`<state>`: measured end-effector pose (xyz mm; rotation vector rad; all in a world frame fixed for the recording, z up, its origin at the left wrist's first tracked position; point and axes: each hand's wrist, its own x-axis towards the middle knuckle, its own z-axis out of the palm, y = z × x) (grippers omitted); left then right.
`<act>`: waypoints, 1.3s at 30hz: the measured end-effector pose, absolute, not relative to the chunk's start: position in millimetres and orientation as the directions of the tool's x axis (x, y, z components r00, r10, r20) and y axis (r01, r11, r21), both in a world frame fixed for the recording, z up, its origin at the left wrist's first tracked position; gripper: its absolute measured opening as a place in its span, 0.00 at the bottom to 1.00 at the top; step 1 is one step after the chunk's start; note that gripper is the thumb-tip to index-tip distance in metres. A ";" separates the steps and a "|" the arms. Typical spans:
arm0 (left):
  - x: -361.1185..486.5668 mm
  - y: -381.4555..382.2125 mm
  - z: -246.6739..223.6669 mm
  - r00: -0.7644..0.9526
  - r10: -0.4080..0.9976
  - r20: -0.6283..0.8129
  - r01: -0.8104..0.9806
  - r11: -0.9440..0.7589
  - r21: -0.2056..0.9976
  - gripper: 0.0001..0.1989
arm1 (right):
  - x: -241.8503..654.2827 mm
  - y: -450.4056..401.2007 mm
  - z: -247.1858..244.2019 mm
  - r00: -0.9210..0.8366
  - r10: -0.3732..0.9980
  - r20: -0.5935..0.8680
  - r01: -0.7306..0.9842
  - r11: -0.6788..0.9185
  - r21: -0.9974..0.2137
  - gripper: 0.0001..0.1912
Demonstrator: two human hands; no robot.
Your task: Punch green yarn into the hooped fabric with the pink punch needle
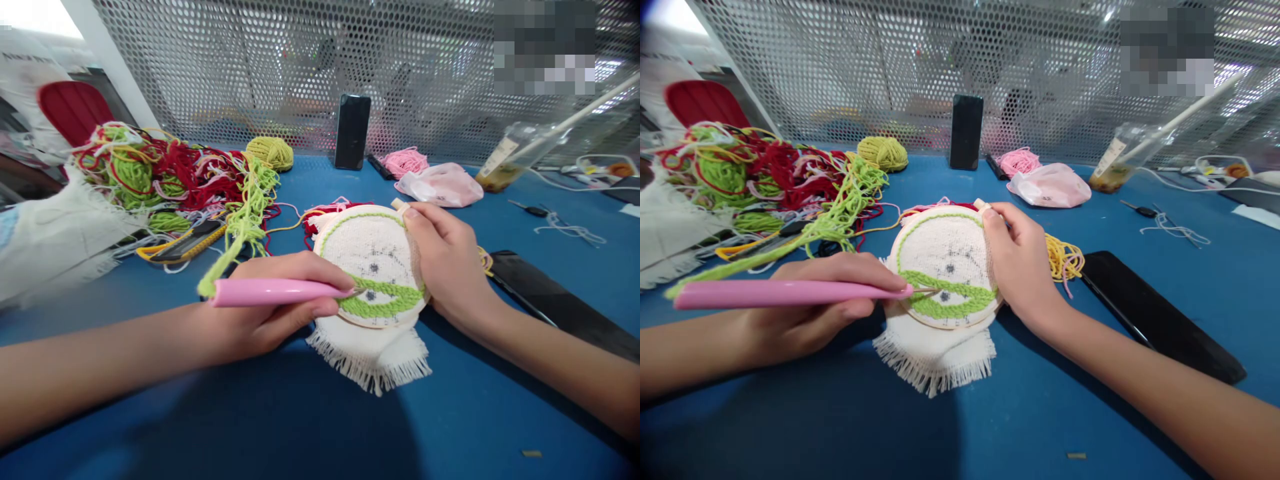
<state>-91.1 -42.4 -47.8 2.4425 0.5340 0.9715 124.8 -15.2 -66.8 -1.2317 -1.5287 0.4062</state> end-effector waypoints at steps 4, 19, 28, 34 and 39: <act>-88.2 -40.2 -50.2 0.712 0.459 0.532 0.208 -0.861 0.464 0.08 | 123.5 -17.6 -64.0 0.128 0.841 0.526 0.499 0.403 -0.767 0.10; -88.2 -41.4 -44.9 0.695 0.511 0.505 0.220 -0.820 0.528 0.09 | 119.6 -20.5 -59.2 0.122 0.828 0.547 0.523 0.415 -0.745 0.10; -91.8 -42.2 -44.3 0.663 0.533 0.526 0.220 -0.810 0.543 0.08 | 122.4 -18.2 -65.3 0.131 0.870 0.476 0.466 0.370 -0.804 0.11; -90.3 -41.5 -41.9 0.692 0.514 0.507 0.242 -0.827 0.507 0.08 | 121.4 -18.9 -64.1 0.125 0.882 0.455 0.438 0.362 -0.823 0.11; -92.3 -42.2 -46.5 0.700 0.505 0.505 0.229 -0.828 0.511 0.09 | 121.5 -18.4 -63.9 0.131 0.881 0.454 0.439 0.359 -0.824 0.11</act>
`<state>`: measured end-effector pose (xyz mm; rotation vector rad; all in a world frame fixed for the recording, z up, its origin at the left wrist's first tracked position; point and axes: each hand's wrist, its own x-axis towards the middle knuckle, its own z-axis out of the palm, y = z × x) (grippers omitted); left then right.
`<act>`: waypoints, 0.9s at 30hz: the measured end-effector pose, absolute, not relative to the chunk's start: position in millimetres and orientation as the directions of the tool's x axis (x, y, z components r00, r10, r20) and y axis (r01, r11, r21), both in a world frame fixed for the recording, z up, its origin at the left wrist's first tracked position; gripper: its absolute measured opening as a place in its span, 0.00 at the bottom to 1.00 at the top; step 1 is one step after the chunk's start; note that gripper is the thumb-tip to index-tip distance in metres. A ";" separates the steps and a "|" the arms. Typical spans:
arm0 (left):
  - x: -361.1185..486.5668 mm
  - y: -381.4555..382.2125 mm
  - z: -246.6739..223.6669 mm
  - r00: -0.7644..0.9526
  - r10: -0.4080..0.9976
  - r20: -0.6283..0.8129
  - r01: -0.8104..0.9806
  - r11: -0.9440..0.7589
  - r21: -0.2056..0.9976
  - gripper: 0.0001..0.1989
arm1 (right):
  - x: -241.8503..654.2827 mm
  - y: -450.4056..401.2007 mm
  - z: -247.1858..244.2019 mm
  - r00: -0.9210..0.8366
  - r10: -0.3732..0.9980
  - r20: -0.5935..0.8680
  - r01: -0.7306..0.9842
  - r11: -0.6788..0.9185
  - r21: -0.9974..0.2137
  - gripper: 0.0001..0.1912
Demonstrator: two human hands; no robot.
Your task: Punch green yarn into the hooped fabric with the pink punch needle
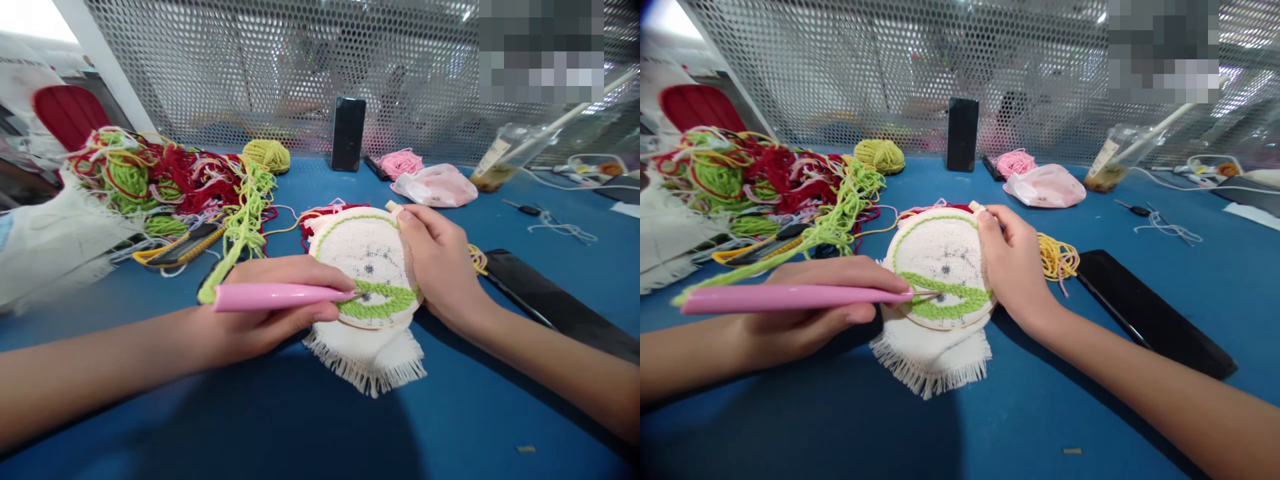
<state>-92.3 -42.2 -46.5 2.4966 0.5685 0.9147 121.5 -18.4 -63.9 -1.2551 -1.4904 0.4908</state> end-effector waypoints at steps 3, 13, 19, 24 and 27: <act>-89.7 -40.7 -48.4 0.703 0.477 0.527 0.231 -0.854 0.466 0.09 | 120.3 -20.2 -62.2 0.138 0.880 0.454 0.436 0.357 -0.826 0.10; -74.0 -35.1 -51.7 0.784 0.455 0.423 0.285 -0.868 0.405 0.12 | 110.9 -31.0 -51.5 0.161 0.886 0.436 0.391 0.348 -0.852 0.10; -84.0 -41.3 -45.3 0.697 0.478 0.535 0.160 -0.830 0.534 0.10 | 116.3 -21.5 -62.6 0.145 0.889 0.435 0.413 0.345 -0.843 0.10; -92.1 -44.9 -46.7 0.642 0.555 0.529 0.176 -0.779 0.602 0.09 | 117.1 -20.9 -64.8 0.141 0.885 0.444 0.434 0.347 -0.831 0.11; -92.0 -45.0 -47.0 0.657 0.545 0.521 0.159 -0.776 0.611 0.10 | 117.3 -21.0 -64.4 0.145 0.879 0.455 0.449 0.352 -0.821 0.11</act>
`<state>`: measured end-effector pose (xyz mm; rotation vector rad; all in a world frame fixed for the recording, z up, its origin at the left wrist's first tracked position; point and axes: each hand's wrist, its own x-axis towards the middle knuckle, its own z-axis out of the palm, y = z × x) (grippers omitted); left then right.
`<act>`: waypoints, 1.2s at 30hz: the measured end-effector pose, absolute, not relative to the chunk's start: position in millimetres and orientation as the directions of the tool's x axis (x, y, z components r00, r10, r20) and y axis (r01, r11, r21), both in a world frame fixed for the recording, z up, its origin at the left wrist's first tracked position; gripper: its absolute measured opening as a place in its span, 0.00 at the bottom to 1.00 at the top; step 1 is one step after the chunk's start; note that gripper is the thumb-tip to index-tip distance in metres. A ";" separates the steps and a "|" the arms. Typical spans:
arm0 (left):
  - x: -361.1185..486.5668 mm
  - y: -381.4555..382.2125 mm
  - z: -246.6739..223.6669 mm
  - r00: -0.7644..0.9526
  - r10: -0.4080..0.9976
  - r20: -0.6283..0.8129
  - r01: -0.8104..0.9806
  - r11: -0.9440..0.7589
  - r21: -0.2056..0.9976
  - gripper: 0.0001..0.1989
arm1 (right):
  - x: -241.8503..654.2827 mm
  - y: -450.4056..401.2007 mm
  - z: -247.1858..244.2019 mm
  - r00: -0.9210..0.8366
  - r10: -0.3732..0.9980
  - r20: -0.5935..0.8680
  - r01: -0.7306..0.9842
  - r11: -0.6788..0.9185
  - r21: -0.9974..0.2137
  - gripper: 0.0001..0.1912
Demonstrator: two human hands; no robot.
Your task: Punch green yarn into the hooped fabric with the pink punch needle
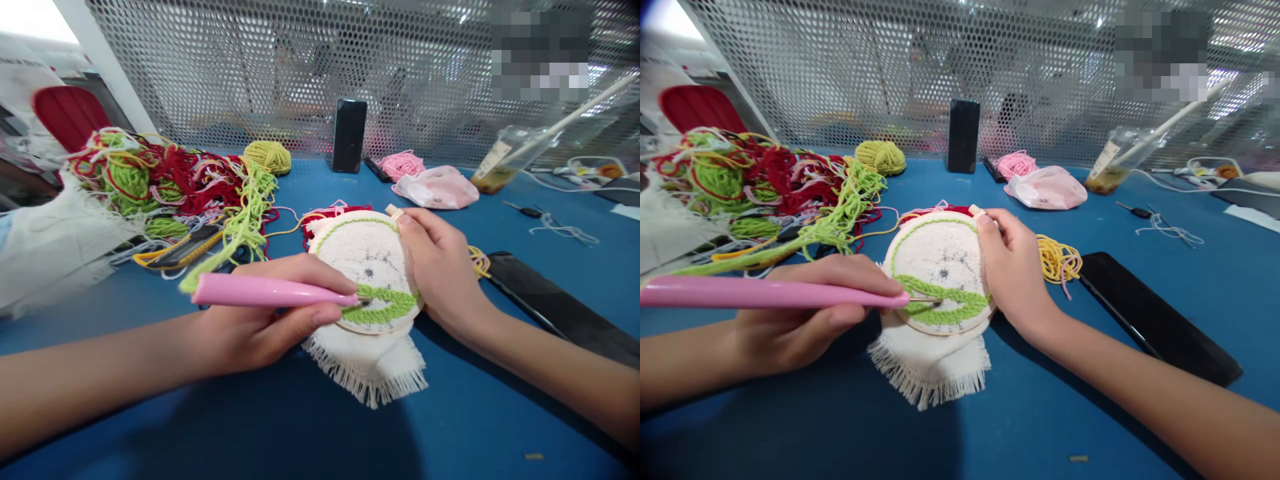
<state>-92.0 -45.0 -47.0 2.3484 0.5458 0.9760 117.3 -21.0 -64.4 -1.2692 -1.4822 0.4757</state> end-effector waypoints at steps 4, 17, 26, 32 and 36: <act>-88.7 -44.0 -47.6 0.655 0.559 0.508 0.168 -0.763 0.624 0.09 | 117.6 -21.4 -63.0 0.128 0.895 0.427 0.451 0.331 -0.829 0.11; -79.4 -38.8 -52.2 0.711 0.511 0.484 0.235 -0.821 0.520 0.08 | 114.8 -23.4 -61.6 0.154 0.882 0.445 0.458 0.335 -0.823 0.10; -73.0 -37.2 -52.0 0.762 0.482 0.432 0.324 -0.862 0.391 0.12 | 106.7 -36.4 -47.1 0.150 0.859 0.489 0.481 0.369 -0.795 0.10; -81.4 -44.6 -44.9 0.675 0.508 0.534 0.232 -0.834 0.501 0.09 | 114.8 -22.2 -60.8 0.117 0.887 0.447 0.471 0.347 -0.811 0.11; -88.3 -48.0 -47.8 0.637 0.587 0.500 0.233 -0.764 0.601 0.09 | 115.1 -21.8 -61.5 0.122 0.892 0.435 0.479 0.331 -0.813 0.12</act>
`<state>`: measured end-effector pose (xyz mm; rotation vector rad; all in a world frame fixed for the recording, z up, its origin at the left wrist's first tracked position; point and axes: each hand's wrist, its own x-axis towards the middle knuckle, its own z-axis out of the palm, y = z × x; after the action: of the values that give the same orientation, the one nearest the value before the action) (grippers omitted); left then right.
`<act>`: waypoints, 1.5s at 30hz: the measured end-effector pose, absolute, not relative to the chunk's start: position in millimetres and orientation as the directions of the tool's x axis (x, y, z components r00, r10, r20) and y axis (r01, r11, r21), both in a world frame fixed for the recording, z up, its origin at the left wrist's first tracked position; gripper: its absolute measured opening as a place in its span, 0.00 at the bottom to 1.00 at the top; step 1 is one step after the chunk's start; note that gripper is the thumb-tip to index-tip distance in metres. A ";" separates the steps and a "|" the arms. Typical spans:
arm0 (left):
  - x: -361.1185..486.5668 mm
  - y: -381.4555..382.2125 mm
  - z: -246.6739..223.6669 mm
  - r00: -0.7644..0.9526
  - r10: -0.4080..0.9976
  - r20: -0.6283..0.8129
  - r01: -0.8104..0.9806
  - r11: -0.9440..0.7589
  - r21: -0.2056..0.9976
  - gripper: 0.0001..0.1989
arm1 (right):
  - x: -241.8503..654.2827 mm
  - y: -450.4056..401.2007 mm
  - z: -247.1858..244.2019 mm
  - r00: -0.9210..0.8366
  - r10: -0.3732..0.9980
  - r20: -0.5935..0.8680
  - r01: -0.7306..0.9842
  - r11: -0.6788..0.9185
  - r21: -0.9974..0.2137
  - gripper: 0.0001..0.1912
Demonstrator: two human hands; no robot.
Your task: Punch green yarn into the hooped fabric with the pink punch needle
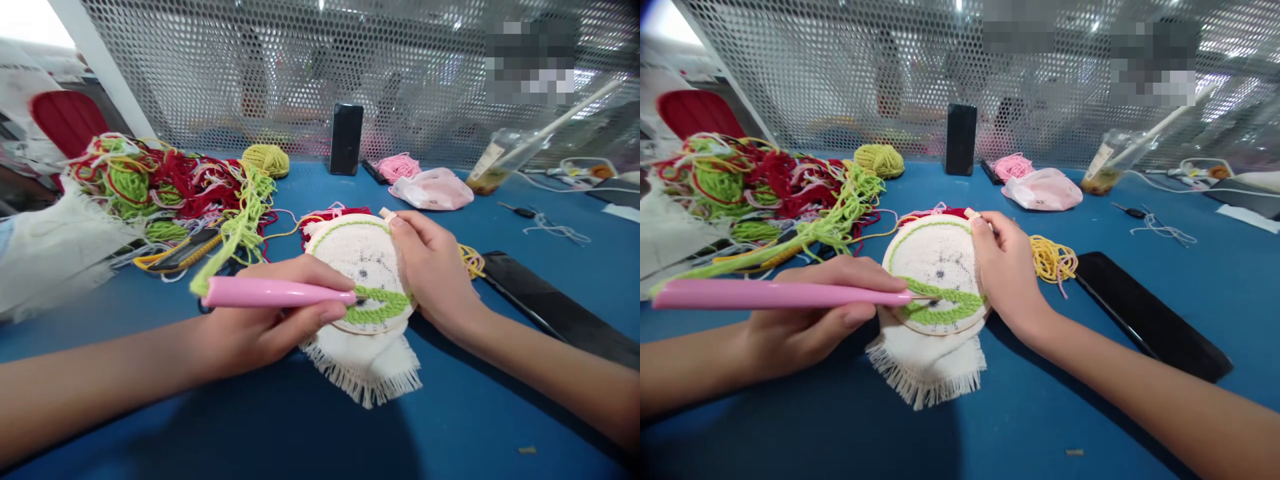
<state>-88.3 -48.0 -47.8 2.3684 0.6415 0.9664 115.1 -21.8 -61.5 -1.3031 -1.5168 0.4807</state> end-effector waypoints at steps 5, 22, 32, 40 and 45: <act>-86.1 -45.9 -49.3 0.633 0.561 0.533 0.210 -0.787 0.580 0.09 | 114.8 -23.0 -60.9 0.137 0.890 0.434 0.499 0.317 -0.806 0.11; -73.9 -41.1 -49.0 0.773 0.486 0.408 0.356 -0.865 0.355 0.13 | 106.2 -35.8 -48.4 0.148 0.869 0.472 0.450 0.366 -0.815 0.10; -87.0 -43.2 -44.3 0.630 0.555 0.544 0.174 -0.783 0.597 0.09 | 113.7 -23.2 -59.2 0.107 0.907 0.408 0.492 0.308 -0.814 0.12; -85.5 -43.7 -45.7 0.701 0.435 0.566 0.149 -0.865 0.480 0.08 | 113.5 -23.7 -58.7 0.111 0.916 0.384 0.463 0.294 -0.836 0.12; -85.5 -44.1 -45.5 0.720 0.414 0.558 0.141 -0.873 0.466 0.08 | 113.6 -23.9 -58.5 0.100 0.919 0.381 0.452 0.300 -0.840 0.12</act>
<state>-85.5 -44.1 -45.5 2.5315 0.4280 0.9550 113.6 -23.9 -58.5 -1.3146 -1.5200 0.5600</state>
